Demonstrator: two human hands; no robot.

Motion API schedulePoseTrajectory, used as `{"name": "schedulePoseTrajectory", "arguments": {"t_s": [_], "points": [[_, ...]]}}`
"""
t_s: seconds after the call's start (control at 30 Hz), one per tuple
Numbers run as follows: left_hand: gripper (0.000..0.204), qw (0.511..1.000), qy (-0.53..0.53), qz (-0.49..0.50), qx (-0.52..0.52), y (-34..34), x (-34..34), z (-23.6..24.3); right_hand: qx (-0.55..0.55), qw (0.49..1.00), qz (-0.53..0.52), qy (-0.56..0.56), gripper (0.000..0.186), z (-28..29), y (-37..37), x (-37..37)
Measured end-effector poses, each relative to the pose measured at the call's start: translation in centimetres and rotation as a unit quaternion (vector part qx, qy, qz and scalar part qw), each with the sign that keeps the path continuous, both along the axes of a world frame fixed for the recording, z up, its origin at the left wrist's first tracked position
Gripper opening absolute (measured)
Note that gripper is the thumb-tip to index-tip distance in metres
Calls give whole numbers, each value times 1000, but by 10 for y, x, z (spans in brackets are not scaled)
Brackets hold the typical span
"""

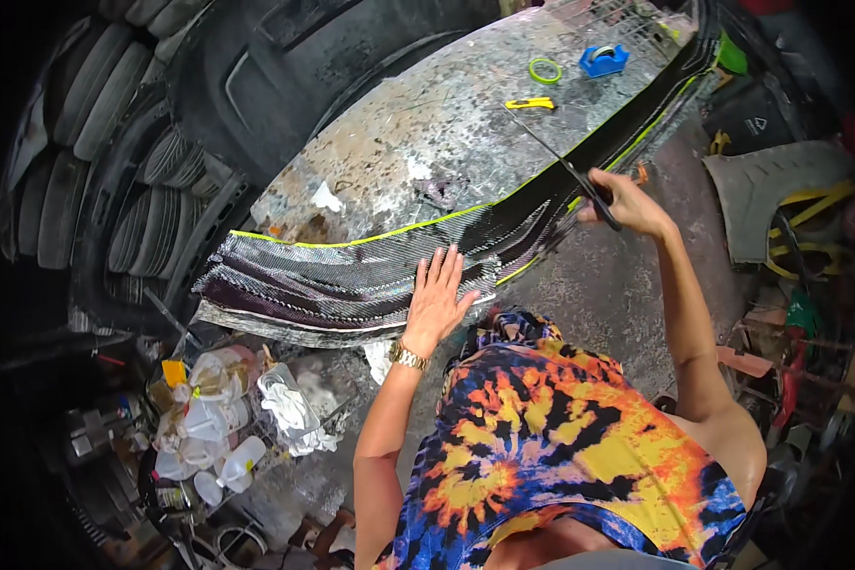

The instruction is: The person prepares a carbon fiber automotive part by applying tape along an edge and using scissors to trim excess carbon fiber material. They then pick up and show a separate piece of carbon fiber fabric in a workspace.

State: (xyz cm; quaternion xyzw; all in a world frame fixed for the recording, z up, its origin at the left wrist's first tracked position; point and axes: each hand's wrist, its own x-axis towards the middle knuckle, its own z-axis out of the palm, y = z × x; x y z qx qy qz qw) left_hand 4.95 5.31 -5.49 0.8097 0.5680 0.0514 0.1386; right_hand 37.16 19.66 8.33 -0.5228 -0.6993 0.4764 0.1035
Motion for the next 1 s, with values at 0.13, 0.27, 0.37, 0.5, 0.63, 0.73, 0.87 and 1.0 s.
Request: {"name": "schedulePoseTrajectory", "arguments": {"t_s": [0.13,0.27,0.37,0.5,0.63,0.73,0.87,1.0], "points": [[74,996,-14,-84,26,16,1,-6,31,999,-43,-14,35,-2,-63,47],[78,995,17,-101,18,28,-9,-13,9,992,-125,-11,38,3,-118,73],[80,993,25,-118,17,33,-14,-15,17,988,-152,0,39,3,-141,86],[80,997,13,-73,36,31,-9,-12,8,987,-158,35,39,-5,-141,98],[79,999,-10,-9,41,27,4,1,-24,992,-112,56,40,-16,-109,95],[78,994,-40,66,81,13,38,13,-28,999,-21,36,41,-20,-68,86],[77,962,-133,230,67,-6,99,8,-42,992,113,27,46,-38,3,63],[77,920,-125,365,74,10,148,-4,-35,956,291,3,50,-55,78,34]]}}
